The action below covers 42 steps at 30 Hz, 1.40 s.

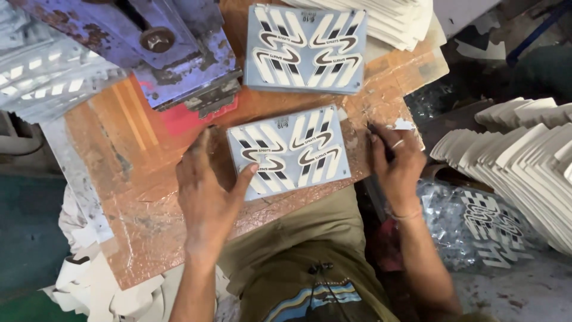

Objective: The recorder is weeding excess material from die-cut stickers using a small hand tool.

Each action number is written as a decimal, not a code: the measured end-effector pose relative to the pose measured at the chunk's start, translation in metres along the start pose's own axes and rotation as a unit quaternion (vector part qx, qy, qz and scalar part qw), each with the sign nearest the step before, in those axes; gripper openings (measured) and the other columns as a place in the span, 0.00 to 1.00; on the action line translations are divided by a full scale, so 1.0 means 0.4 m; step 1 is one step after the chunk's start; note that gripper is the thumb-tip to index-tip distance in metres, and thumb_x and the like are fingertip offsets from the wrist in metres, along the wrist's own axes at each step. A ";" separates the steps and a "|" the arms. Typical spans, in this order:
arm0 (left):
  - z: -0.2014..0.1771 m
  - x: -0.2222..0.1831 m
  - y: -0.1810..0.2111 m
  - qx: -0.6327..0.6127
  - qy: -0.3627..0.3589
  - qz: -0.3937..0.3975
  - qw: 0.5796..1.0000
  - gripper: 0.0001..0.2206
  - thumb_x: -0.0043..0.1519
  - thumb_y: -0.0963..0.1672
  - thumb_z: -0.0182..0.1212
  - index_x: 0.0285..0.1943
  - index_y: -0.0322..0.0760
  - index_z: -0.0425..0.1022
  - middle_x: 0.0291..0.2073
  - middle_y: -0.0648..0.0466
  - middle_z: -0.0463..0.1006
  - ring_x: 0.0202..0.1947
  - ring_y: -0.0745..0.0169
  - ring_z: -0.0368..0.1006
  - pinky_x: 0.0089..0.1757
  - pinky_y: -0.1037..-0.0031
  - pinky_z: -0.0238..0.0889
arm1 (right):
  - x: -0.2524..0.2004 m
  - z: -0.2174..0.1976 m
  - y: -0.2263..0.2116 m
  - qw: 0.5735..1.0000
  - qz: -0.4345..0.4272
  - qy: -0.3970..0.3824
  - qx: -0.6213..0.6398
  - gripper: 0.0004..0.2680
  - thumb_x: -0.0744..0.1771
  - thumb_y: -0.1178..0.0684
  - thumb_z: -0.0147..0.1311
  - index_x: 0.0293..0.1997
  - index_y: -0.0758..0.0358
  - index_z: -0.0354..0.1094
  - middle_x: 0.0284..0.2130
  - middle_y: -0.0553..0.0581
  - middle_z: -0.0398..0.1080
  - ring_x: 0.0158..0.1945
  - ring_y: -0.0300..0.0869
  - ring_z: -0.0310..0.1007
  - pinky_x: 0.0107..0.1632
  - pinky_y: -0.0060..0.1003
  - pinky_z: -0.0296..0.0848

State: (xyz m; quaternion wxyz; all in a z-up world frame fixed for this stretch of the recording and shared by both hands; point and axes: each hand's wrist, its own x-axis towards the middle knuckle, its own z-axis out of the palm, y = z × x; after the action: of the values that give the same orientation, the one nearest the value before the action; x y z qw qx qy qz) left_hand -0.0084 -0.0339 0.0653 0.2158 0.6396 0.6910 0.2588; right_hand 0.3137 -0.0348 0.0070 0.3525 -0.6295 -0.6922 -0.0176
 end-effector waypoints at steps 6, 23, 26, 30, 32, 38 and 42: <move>0.108 0.058 0.037 0.001 0.018 0.182 0.983 0.31 0.66 0.48 0.63 0.75 0.28 0.58 0.67 0.36 0.66 0.70 0.36 0.58 0.67 0.48 0.49 | 0.046 -0.054 -0.038 0.986 -0.028 -0.161 -0.044 0.13 0.67 0.54 0.62 0.55 0.68 0.74 0.43 0.63 0.72 0.44 0.56 0.73 0.45 0.47 0.72; 0.195 0.108 0.009 0.029 0.034 0.191 0.980 0.19 0.66 0.49 0.61 0.63 0.38 0.74 0.55 0.47 0.72 0.59 0.44 0.64 0.62 0.45 0.47 | 0.061 -0.118 -0.085 0.969 0.143 -0.181 0.093 0.11 0.64 0.58 0.64 0.53 0.60 0.77 0.34 0.59 0.74 0.28 0.48 0.74 0.30 0.38 0.70; 0.196 0.105 0.004 0.029 0.028 0.183 0.982 0.18 0.66 0.49 0.62 0.63 0.40 0.75 0.52 0.47 0.73 0.58 0.45 0.65 0.60 0.46 0.49 | 0.062 -0.089 -0.151 0.985 0.013 -0.121 0.122 0.11 0.64 0.59 0.64 0.51 0.64 0.76 0.36 0.59 0.74 0.37 0.48 0.74 0.39 0.38 0.71; 0.210 0.101 -0.003 0.032 0.047 0.185 0.981 0.18 0.67 0.49 0.61 0.63 0.39 0.75 0.53 0.48 0.74 0.56 0.46 0.66 0.62 0.47 0.49 | 0.066 -0.008 -0.167 0.990 -0.031 -0.122 0.069 0.09 0.64 0.59 0.66 0.46 0.65 0.78 0.32 0.59 0.70 0.38 0.51 0.69 0.41 0.45 0.68; 0.210 0.100 -0.002 0.030 0.051 0.182 0.982 0.18 0.68 0.49 0.61 0.63 0.39 0.76 0.54 0.48 0.74 0.57 0.46 0.66 0.62 0.47 0.49 | 0.033 -0.013 -0.174 0.989 -0.039 -0.129 0.058 0.09 0.64 0.60 0.64 0.48 0.66 0.77 0.32 0.59 0.69 0.37 0.51 0.68 0.42 0.45 0.68; 0.219 0.100 -0.010 0.024 0.064 0.189 0.980 0.18 0.67 0.49 0.61 0.62 0.39 0.76 0.54 0.49 0.75 0.57 0.46 0.67 0.62 0.47 0.49 | -0.022 -0.083 -0.180 0.944 -0.035 -0.298 0.138 0.09 0.62 0.59 0.65 0.45 0.64 0.80 0.28 0.59 0.70 0.34 0.51 0.70 0.38 0.44 0.70; 0.196 0.123 -0.007 -0.004 0.050 0.187 0.981 0.17 0.65 0.48 0.63 0.60 0.40 0.78 0.52 0.50 0.76 0.54 0.47 0.68 0.60 0.50 0.51 | 0.065 -0.097 -0.236 0.925 0.106 -0.290 0.220 0.09 0.61 0.56 0.66 0.42 0.60 0.81 0.28 0.56 0.76 0.27 0.46 0.78 0.31 0.38 0.74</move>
State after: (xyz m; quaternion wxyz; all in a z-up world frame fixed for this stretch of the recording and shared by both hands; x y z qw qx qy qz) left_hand 0.0343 0.0213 0.0044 0.1316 0.7429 0.5680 0.3288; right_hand 0.2492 -0.0501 0.0889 0.2652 -0.5834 -0.6802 0.3557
